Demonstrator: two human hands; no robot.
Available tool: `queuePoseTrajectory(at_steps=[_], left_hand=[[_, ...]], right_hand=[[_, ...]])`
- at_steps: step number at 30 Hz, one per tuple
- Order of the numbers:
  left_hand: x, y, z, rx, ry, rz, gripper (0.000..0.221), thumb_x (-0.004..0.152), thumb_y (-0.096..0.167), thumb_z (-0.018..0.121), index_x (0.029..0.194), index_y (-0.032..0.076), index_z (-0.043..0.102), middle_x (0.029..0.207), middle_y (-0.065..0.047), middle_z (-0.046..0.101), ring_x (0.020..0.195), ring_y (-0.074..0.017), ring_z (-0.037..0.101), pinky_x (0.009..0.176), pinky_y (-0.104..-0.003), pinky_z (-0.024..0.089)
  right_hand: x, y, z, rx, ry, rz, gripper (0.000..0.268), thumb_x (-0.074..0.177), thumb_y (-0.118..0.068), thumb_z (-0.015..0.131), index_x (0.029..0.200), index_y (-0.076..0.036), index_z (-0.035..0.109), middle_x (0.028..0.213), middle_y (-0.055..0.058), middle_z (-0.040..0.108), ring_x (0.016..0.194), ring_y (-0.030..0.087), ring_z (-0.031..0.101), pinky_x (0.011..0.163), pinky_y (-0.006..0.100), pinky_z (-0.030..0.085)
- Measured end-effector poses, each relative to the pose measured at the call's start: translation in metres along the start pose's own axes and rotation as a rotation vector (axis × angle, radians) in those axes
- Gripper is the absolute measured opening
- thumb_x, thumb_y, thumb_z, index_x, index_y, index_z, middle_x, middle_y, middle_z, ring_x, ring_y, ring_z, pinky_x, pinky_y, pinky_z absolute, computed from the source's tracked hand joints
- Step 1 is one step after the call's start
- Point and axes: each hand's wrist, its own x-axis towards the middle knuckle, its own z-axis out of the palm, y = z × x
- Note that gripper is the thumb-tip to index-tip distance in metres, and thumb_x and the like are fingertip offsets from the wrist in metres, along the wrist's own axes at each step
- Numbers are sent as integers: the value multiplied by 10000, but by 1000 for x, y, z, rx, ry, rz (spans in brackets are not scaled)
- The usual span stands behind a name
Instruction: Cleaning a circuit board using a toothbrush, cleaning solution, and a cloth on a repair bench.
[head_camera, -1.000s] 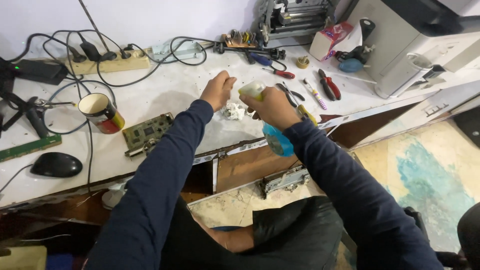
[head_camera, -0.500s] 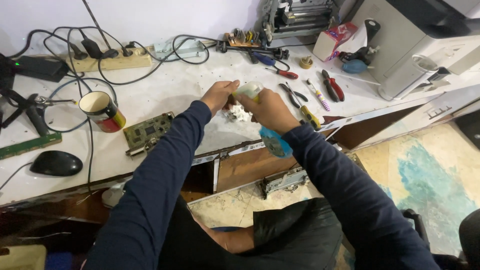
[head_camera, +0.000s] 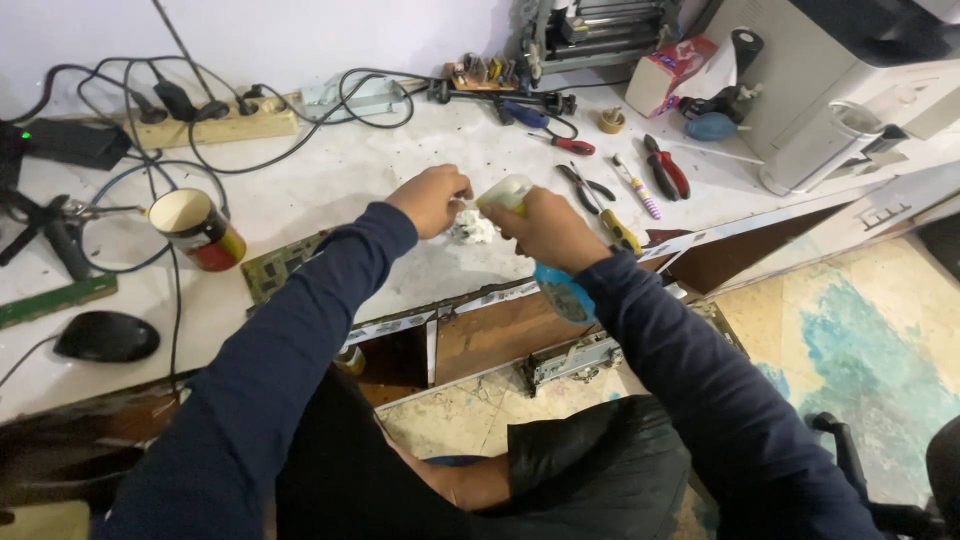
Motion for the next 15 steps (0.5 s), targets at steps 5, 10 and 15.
queuePoseTrajectory(at_steps=[5, 10, 15], left_hand=[[2, -11, 21, 97, -20, -64, 285, 985, 252, 644, 1228, 104, 668, 1160, -82, 598, 1202, -345, 564, 963, -556, 535], [-12, -1, 13, 28, -80, -96, 392, 966, 252, 662, 1314, 72, 642, 1282, -117, 558, 1293, -384, 495, 1004, -619, 495], [-40, 28, -7, -127, -36, -147, 471, 970, 233, 656, 1384, 26, 569, 1279, -122, 493, 1252, -373, 513, 986, -516, 523]], right_hand=[[-4, -1, 1, -28, 1, 8, 509, 926, -599, 605, 1032, -112, 706, 705, 10, 751, 766, 182, 773, 863, 390, 558], [-9, 3, 0, -64, -8, 31, 524, 945, -583, 587, 1094, -91, 688, 728, 18, 754, 784, 213, 774, 878, 403, 554], [-1, 12, 9, 165, 36, 9, 535, 941, -630, 581, 1102, -128, 676, 812, -1, 778, 766, 164, 782, 853, 383, 577]])
